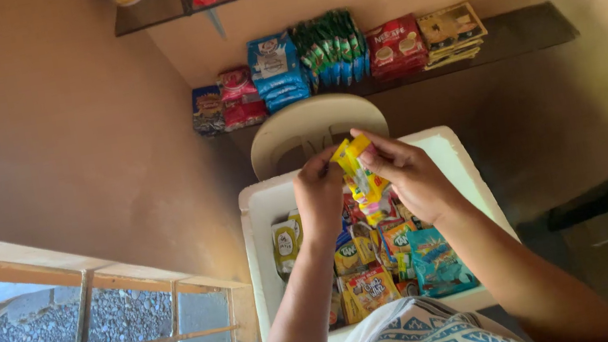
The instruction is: Take packaged grocery items from a storage container and organize them onto store display shelves.
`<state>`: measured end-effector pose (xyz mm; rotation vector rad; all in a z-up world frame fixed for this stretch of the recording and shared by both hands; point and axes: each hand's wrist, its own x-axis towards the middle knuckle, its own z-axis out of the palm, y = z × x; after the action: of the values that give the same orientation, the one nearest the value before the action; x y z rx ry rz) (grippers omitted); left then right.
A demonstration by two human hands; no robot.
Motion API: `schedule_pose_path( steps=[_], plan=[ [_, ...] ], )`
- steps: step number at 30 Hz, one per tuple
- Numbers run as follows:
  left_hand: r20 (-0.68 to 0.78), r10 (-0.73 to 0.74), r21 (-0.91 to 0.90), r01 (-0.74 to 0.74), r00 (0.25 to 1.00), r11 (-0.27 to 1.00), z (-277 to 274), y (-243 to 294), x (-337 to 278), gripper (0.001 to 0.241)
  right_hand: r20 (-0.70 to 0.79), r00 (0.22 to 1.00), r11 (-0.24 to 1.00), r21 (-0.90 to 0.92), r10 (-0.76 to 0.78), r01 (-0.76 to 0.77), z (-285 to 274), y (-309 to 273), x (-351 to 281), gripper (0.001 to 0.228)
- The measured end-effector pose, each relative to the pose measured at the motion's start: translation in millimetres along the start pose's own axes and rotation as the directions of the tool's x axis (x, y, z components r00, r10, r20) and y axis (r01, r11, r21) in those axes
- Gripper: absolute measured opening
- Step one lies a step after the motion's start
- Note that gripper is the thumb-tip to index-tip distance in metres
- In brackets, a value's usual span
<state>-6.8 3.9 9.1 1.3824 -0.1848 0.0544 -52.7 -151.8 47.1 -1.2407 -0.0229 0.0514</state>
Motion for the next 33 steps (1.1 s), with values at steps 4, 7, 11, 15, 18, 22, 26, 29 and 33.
schedule_pose_path(
  steps=[4,7,11,15,18,22,26,29,33],
  plan=[
    [-0.012,-0.039,-0.007,0.039,0.999,0.999,1.0,15.5,0.2,0.031,-0.041,0.999,0.999,0.009,0.032,-0.032,7.9,-4.7,-4.0,0.056],
    [0.028,-0.026,-0.224,0.032,0.999,0.974,-2.4,13.8,5.2,0.021,0.01,0.999,0.998,-0.061,0.034,-0.033,19.2,-8.4,-12.3,0.059],
    [0.071,0.194,0.221,-0.205,0.978,0.953,-2.5,51.4,1.5,0.026,0.133,0.982,0.962,-0.221,-0.133,0.16,19.3,-3.3,-9.4,0.06],
    [0.173,0.179,0.538,-0.245,0.969,0.806,-9.6,63.2,0.0,0.034,0.113,0.983,0.982,-0.104,-0.143,0.155,16.6,3.6,-10.9,0.059],
    [0.115,0.064,0.518,-0.115,0.991,0.848,-13.0,59.7,-1.8,0.038,0.125,0.989,0.997,-0.008,-0.079,0.081,19.2,1.2,-10.7,0.057],
    [0.299,-0.053,-0.072,0.078,0.953,0.994,-18.3,31.7,6.4,0.04,0.053,0.999,0.998,0.057,-0.007,0.004,4.3,12.8,-1.0,0.051],
    [0.277,-0.045,-0.042,0.059,0.96,0.997,-10.1,18.8,-1.2,0.066,-0.013,0.992,0.973,0.193,-0.126,0.126,12.7,-0.6,4.0,0.046],
    [0.3,-0.076,0.045,0.066,0.951,0.997,9.8,-2.7,-11.4,0.076,-0.068,0.989,0.975,0.171,-0.133,0.143,12.1,9.8,10.7,0.051],
    [0.314,0.008,-0.003,-0.008,0.949,1.0,23.9,33.6,-16.9,0.069,-0.154,0.983,0.995,-0.016,-0.099,0.098,-17.2,58.8,32.1,0.043]
  ],
)
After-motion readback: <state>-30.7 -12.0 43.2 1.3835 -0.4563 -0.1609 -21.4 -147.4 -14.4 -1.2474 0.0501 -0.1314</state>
